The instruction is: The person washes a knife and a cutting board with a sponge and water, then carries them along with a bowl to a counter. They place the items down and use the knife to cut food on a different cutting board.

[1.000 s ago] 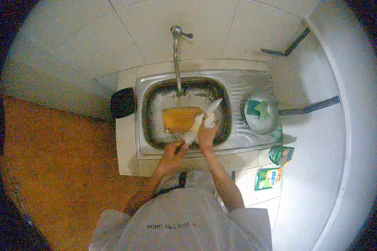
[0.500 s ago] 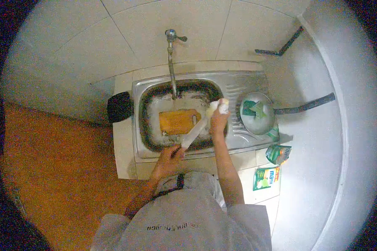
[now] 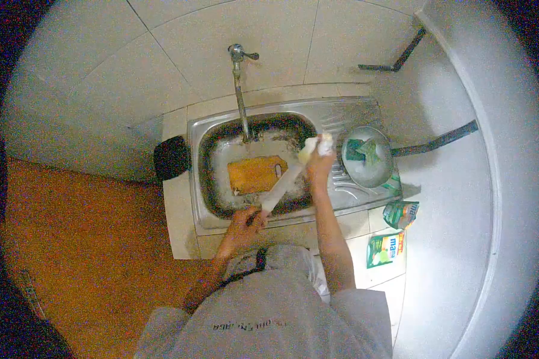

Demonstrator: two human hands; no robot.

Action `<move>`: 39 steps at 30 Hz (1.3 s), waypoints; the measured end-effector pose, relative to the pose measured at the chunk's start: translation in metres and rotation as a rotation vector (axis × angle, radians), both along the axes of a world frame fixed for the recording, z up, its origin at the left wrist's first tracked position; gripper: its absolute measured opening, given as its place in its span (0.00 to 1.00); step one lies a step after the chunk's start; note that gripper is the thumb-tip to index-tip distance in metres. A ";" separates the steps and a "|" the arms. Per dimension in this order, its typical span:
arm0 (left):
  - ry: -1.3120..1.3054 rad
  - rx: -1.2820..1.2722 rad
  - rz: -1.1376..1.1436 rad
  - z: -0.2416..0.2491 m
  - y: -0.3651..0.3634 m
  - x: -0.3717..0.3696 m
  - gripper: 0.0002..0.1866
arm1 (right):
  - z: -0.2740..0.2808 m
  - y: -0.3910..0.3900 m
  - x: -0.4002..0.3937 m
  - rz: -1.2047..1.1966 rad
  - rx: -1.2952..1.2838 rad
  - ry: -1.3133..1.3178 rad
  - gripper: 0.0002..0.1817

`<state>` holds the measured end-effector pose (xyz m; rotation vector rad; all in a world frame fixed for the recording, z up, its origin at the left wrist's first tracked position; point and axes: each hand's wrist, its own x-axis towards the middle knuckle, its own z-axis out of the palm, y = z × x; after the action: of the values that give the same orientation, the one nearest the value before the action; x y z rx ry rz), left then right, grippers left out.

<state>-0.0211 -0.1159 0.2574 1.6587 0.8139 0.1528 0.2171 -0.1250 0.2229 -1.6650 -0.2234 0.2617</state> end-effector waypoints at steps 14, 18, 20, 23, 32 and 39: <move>-0.111 -0.397 0.225 -0.008 0.004 -0.013 0.17 | 0.026 -0.039 -0.022 0.078 -0.149 0.145 0.23; -0.095 -0.448 0.253 0.003 0.002 -0.005 0.16 | -0.012 -0.054 -0.046 0.330 -0.024 0.155 0.18; -0.114 -0.428 0.222 -0.005 0.002 -0.004 0.16 | -0.025 -0.058 -0.048 0.325 -0.034 0.084 0.19; -0.141 -0.457 0.220 -0.018 0.002 -0.003 0.16 | -0.006 -0.061 -0.050 0.408 0.010 0.296 0.18; -0.215 -0.415 0.203 -0.009 0.000 0.008 0.13 | -0.029 -0.060 -0.070 0.357 0.067 0.045 0.24; -0.190 -0.325 0.178 -0.009 0.000 0.008 0.13 | -0.002 -0.052 -0.081 0.260 -0.023 0.247 0.27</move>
<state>-0.0127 -0.1160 0.2481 1.2461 0.7943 0.2832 0.1365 -0.1771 0.2208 -1.6083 -0.2506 0.6638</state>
